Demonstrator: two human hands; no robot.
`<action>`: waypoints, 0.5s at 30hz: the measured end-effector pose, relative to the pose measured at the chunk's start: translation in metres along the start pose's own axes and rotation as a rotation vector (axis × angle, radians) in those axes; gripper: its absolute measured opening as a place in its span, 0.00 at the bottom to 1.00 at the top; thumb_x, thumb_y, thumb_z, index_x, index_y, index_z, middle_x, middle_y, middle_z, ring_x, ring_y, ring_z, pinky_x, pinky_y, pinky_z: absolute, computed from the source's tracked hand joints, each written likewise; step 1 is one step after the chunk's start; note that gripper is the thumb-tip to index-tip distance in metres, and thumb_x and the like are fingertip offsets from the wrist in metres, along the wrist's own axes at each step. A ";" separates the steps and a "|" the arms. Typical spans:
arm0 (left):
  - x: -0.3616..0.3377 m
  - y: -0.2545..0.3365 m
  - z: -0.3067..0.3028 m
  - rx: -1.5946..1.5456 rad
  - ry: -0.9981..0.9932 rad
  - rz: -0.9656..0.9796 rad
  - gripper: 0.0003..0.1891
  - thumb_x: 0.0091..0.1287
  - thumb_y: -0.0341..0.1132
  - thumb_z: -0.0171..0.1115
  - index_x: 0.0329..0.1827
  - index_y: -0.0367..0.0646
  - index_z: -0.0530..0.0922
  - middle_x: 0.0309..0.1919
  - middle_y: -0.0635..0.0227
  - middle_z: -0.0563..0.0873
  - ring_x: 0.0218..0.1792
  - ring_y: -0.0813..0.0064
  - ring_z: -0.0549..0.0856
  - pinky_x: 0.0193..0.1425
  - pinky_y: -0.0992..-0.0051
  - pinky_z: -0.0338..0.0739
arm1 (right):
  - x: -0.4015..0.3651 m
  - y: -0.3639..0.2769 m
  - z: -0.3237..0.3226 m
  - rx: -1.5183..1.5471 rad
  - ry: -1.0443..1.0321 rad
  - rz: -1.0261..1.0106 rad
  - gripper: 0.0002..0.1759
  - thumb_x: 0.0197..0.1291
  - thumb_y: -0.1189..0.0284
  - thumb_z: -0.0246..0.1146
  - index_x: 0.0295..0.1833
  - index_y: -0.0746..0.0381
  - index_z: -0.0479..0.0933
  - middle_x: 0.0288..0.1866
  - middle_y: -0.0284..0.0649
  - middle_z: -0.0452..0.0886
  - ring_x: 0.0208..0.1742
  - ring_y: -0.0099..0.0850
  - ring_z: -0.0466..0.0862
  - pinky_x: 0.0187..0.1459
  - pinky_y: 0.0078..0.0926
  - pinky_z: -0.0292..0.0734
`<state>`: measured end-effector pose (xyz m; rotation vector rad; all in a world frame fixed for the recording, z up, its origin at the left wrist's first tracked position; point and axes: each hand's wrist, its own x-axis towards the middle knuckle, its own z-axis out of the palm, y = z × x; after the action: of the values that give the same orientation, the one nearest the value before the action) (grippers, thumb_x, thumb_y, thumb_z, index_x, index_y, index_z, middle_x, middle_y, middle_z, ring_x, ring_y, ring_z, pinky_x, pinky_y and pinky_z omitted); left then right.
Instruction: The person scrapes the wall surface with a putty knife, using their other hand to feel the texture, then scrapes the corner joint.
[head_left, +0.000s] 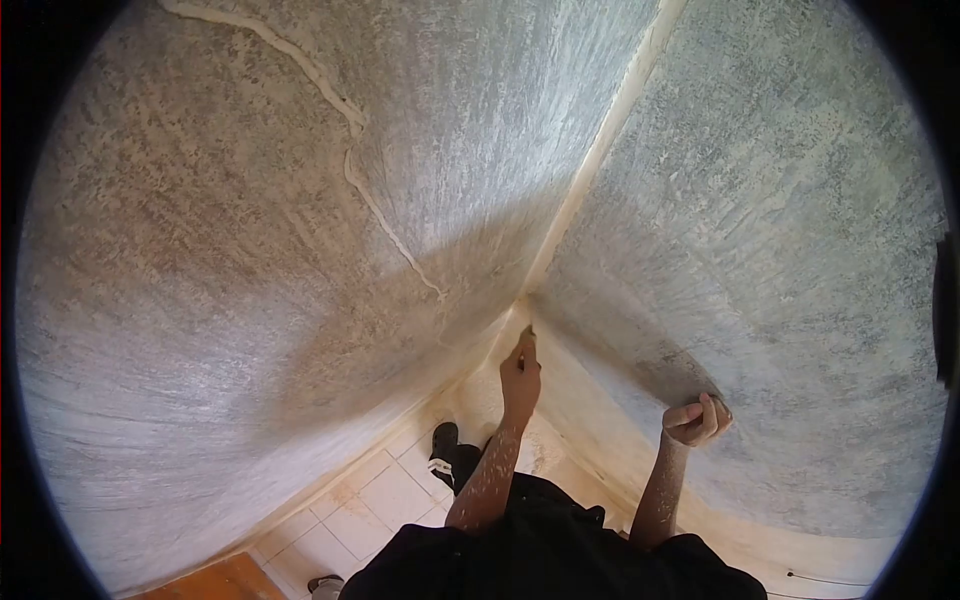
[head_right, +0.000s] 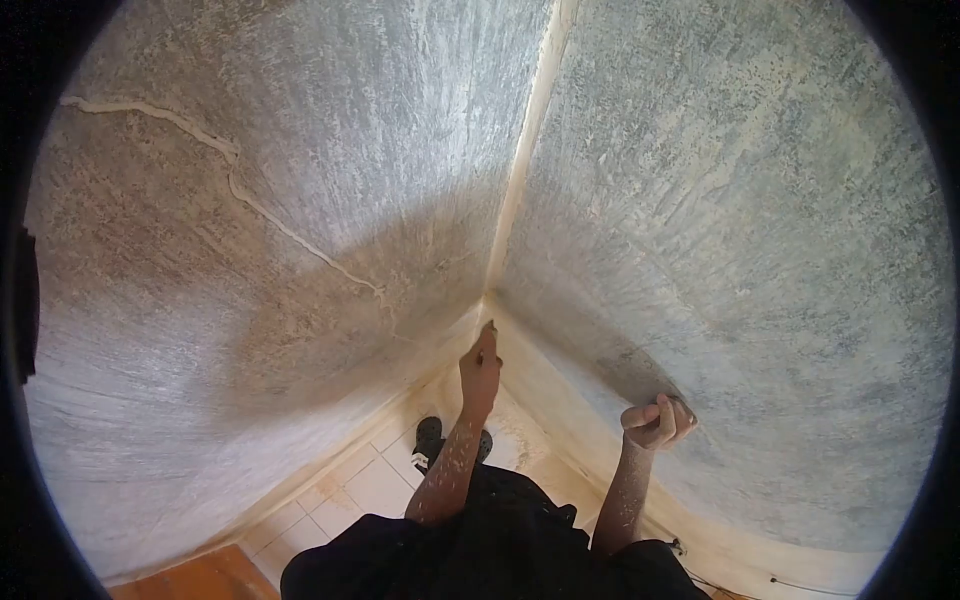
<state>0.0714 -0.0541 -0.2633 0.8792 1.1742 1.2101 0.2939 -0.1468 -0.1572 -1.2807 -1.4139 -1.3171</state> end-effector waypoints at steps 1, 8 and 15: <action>0.001 -0.005 0.002 0.007 0.017 0.062 0.23 0.80 0.43 0.50 0.69 0.37 0.75 0.20 0.79 0.67 0.21 0.88 0.64 0.23 0.79 0.59 | -0.001 0.001 0.001 0.001 0.009 -0.005 0.08 0.72 0.71 0.49 0.45 0.59 0.74 0.37 0.36 0.73 0.32 0.30 0.74 0.36 0.30 0.68; -0.015 0.007 0.000 -0.056 -0.045 -0.094 0.24 0.80 0.45 0.51 0.70 0.37 0.74 0.20 0.79 0.66 0.21 0.87 0.64 0.24 0.80 0.60 | 0.001 0.002 0.003 -0.007 0.030 -0.014 0.09 0.72 0.70 0.50 0.44 0.60 0.75 0.36 0.37 0.74 0.29 0.30 0.74 0.36 0.30 0.68; -0.010 -0.006 0.010 -0.071 0.020 -0.092 0.25 0.78 0.50 0.53 0.65 0.40 0.78 0.19 0.81 0.68 0.17 0.89 0.64 0.19 0.81 0.58 | 0.002 0.000 0.005 -0.022 0.026 -0.022 0.08 0.71 0.70 0.51 0.45 0.60 0.74 0.36 0.37 0.74 0.29 0.30 0.74 0.36 0.30 0.67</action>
<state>0.0834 -0.0639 -0.2655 0.7538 1.1681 1.1804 0.2938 -0.1419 -0.1560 -1.2608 -1.4027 -1.3633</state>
